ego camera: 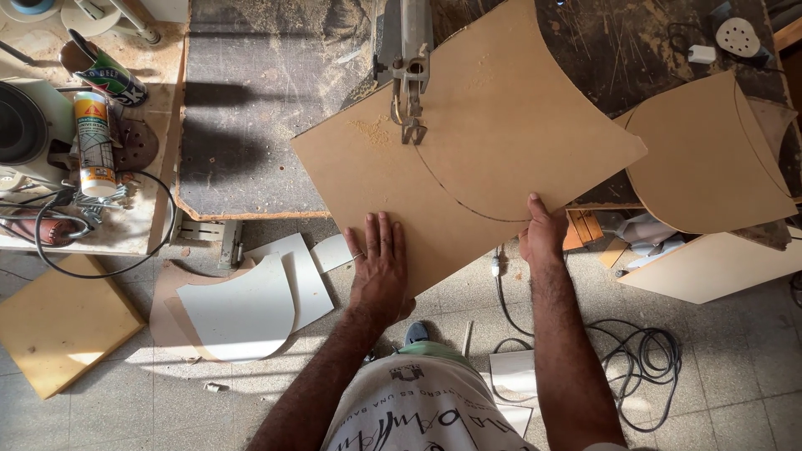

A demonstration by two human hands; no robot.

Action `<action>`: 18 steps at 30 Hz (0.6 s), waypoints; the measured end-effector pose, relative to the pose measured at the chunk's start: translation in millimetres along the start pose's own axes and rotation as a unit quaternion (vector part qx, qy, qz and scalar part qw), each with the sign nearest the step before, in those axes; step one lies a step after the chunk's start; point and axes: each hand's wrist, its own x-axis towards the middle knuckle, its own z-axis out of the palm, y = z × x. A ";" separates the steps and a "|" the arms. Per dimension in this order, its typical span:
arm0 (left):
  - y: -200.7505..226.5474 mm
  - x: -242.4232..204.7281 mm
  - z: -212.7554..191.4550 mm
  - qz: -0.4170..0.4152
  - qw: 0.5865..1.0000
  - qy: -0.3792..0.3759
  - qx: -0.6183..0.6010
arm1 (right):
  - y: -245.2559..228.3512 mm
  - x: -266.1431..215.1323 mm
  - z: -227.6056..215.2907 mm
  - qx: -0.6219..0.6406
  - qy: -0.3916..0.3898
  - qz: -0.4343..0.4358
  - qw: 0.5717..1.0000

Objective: The person uses a bandsaw to cut a curved shape out of a large sheet of particle board. They guide the board along a marked line, rotate it to follow the curve, and remove the cut piece.

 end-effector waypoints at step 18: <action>-20.4 5.3 -1.3 0.005 1.000 -0.005 0.000 | 13.1 2.4 0.0 0.027 -0.008 0.022 0.999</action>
